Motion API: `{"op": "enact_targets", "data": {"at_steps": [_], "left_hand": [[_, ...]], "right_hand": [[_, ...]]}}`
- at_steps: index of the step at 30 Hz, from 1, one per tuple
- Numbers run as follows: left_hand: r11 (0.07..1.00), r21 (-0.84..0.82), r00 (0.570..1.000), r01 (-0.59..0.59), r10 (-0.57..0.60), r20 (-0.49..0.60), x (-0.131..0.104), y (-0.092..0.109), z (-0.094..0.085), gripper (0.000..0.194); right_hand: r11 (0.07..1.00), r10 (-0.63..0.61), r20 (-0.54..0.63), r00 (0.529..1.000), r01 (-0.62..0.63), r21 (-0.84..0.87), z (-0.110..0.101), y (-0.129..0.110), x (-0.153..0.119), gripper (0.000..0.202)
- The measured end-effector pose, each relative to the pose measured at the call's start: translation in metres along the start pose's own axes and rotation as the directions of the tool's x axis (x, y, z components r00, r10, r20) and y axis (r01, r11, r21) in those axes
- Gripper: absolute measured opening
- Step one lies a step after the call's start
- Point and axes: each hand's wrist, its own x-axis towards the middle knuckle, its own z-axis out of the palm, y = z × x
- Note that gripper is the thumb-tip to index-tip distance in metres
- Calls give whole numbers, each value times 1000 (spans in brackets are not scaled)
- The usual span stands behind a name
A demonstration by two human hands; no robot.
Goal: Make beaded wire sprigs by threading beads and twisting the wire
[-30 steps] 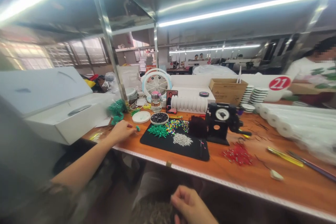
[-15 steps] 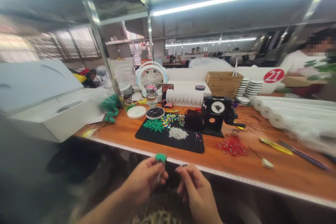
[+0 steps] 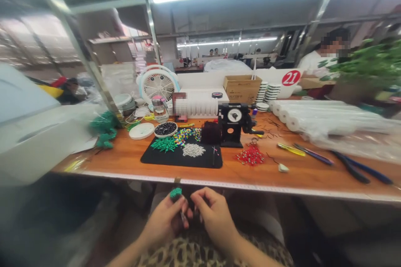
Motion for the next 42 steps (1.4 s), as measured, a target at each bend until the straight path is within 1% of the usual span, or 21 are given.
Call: {"op": "enact_targets", "data": {"at_steps": [2,4,6,9,11,13,15,17,19,21,24,26,28,31,33,35,37,39,42], "left_hand": [[990,133,999,-37,32,44,-2,1,2,51],[961,264,995,-77,58,80,-3,3,4,51],[930,358,994,-85,53,98,-4,4,5,51],[902,427,995,-58,15,103,-4,2,5,50],[911,407,992,-59,8,125,-2,-1,4,49],[937,338,988,-81,31,152,-1,-4,3,48],[953,283,985,-111,66,161,-1,-4,3,46],[953,273,984,-134,94,152,-1,-4,3,42],[956,261,984,-132,95,149,-2,-3,4,43],[972,215,988,-94,64,140,-3,-2,4,46],[994,108,996,-35,25,91,-3,-1,5,49],[997,63,998,-46,42,52,-3,0,5,47],[997,39,997,-63,62,42,-3,1,4,47],[998,9,994,-62,61,89,-3,1,1,45],[998,-12,992,-60,61,110,-3,0,0,44],[998,-25,993,-59,61,102,-3,1,0,46],[999,-19,997,-42,43,70,-4,3,1,48],[1000,-11,999,-21,21,39,-5,6,4,51],[1000,-2,999,-20,20,27,-5,7,4,53]], "right_hand": [[999,-2,32,1000,0,46,2,-1,3,37],[996,11,61,998,-17,92,3,-2,5,33],[997,29,72,997,-35,73,3,-3,6,31],[999,48,75,996,-48,6,4,-4,6,29],[996,74,98,992,-78,39,4,-4,6,31],[991,84,109,991,-94,97,5,-2,6,34],[989,64,97,993,-76,124,6,-1,5,35],[991,37,82,996,-47,129,7,0,5,36],[991,27,93,995,-39,126,6,0,5,36],[994,26,98,995,-36,104,4,-1,5,36],[1000,17,20,1000,-17,-2,0,-3,4,37],[998,0,-10,1000,-1,-55,-3,-5,3,38],[998,-25,39,999,27,-52,-3,-8,1,38],[998,-56,142,988,56,7,0,-17,0,33],[997,-51,178,983,38,74,3,-22,1,29],[992,-40,205,978,15,123,5,-24,1,26],[991,-25,207,978,-3,133,7,-24,2,27],[993,-14,172,985,-6,117,7,-22,2,28],[996,-44,143,989,32,83,6,-19,1,27]]}}
